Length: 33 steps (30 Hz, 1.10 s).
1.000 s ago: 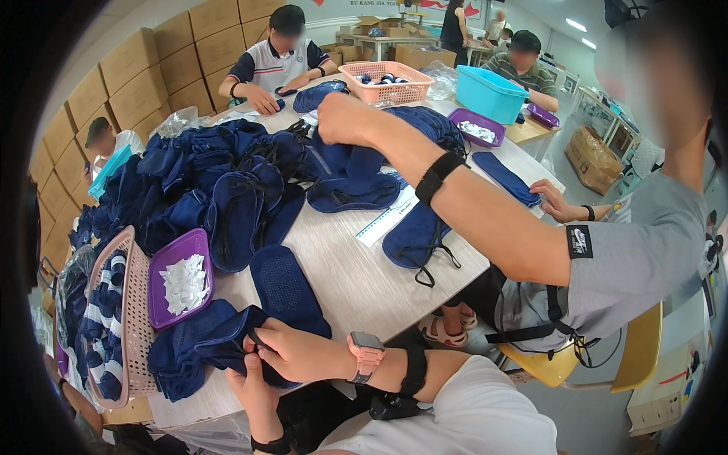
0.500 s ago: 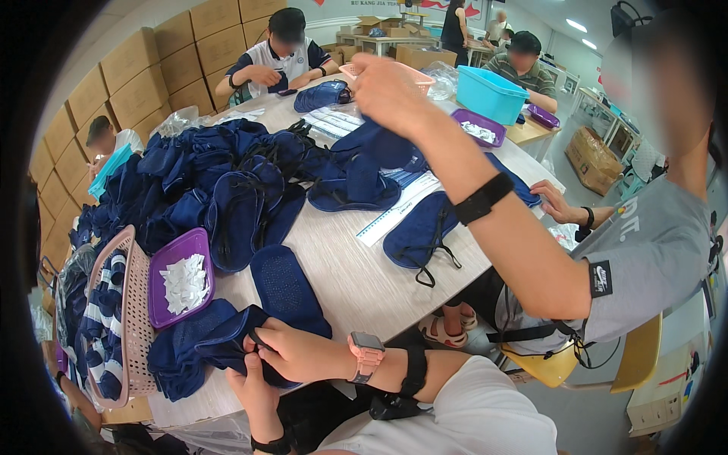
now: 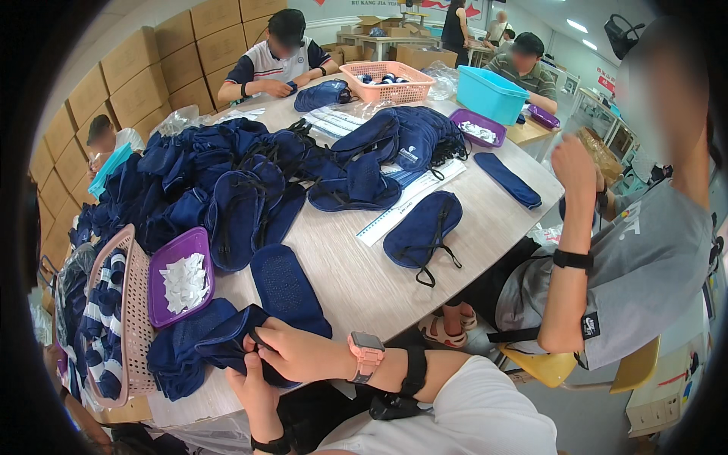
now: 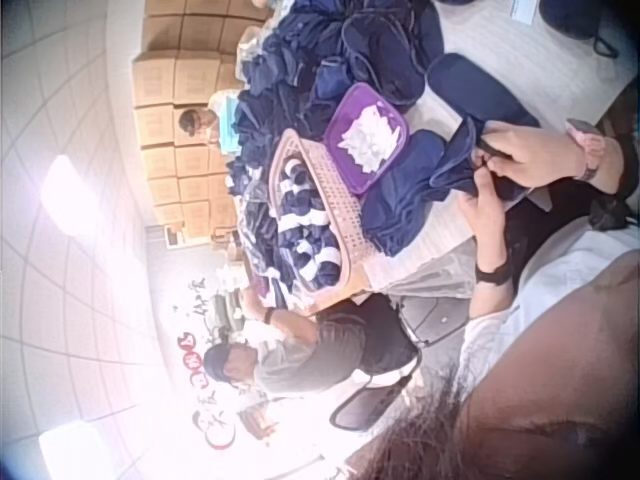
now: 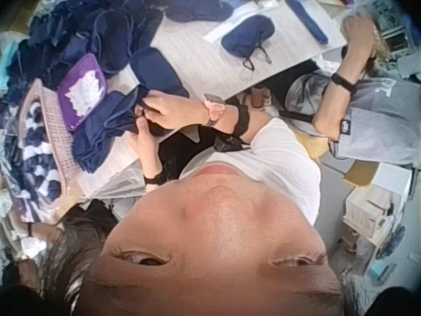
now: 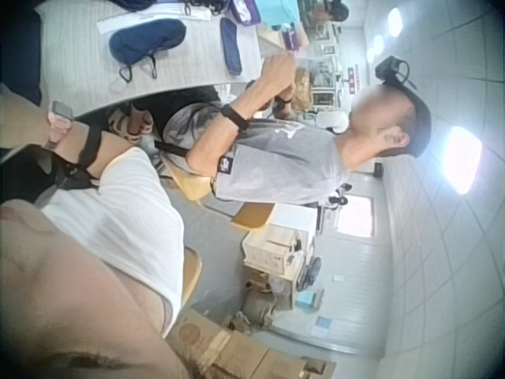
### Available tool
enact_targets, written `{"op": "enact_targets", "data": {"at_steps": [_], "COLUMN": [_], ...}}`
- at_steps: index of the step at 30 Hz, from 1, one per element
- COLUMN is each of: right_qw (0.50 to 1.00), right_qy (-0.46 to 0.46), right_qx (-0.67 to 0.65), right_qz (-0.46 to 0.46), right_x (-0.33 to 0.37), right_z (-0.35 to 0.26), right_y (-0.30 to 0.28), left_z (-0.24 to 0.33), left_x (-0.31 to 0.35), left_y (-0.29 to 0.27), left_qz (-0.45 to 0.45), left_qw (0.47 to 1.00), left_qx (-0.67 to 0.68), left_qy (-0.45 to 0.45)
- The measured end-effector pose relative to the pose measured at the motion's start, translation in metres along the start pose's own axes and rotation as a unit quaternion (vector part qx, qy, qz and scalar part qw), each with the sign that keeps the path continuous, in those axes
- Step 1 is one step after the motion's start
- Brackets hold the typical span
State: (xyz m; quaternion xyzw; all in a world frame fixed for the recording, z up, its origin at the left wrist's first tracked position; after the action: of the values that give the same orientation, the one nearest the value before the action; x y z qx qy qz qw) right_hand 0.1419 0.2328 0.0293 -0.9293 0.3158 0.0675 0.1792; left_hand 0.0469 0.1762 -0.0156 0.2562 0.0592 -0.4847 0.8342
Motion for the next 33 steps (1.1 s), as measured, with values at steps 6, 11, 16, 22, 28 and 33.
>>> {"op": "enact_targets", "data": {"at_steps": [6, 11, 16, 22, 28, 33], "right_qw": [1.000, 1.000, 1.000, 0.997, 0.995, 0.996], "right_qy": [0.022, 0.018, 0.006, 0.057, 0.065, -0.022], "right_qx": [0.004, -0.015, -0.007, 0.008, -0.026, -0.016], "right_qz": [-0.009, -0.009, -0.001, -0.047, -0.066, -0.089], "right_x": [0.000, 0.000, 0.001, 0.000, 0.000, 0.003], "right_z": [-0.001, -0.004, -0.006, -0.014, -0.011, -0.011], "right_y": [0.001, 0.001, 0.000, 0.000, 0.002, 0.010], "left_z": [0.000, -0.002, -0.003, -0.008, 0.002, 0.001], "left_x": [0.001, 0.001, 0.002, 0.003, 0.002, 0.001], "left_y": [0.000, -0.002, -0.002, -0.011, -0.006, -0.015], "left_qz": [-0.001, 0.003, 0.005, 0.019, 0.062, 0.178], "left_qw": [1.000, 1.000, 1.000, 1.000, 0.998, 0.983], "left_qx": [0.006, 0.008, 0.010, 0.002, -0.019, 0.025], "left_qy": [-0.001, -0.002, -0.002, 0.012, -0.011, -0.048]}}
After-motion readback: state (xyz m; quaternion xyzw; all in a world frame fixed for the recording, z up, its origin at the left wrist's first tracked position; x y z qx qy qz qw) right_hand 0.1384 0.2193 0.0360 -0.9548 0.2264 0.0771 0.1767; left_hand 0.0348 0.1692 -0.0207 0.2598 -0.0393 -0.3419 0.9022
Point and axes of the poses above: each hand's wrist, its own x-axis away from the middle knuckle, its own y-axis out of the palm, z = x × y, the point moved 6 cm from there along -x, towards the middle knuckle, and after that the axes turned 8 degrees about y, right-handed, at the moved point
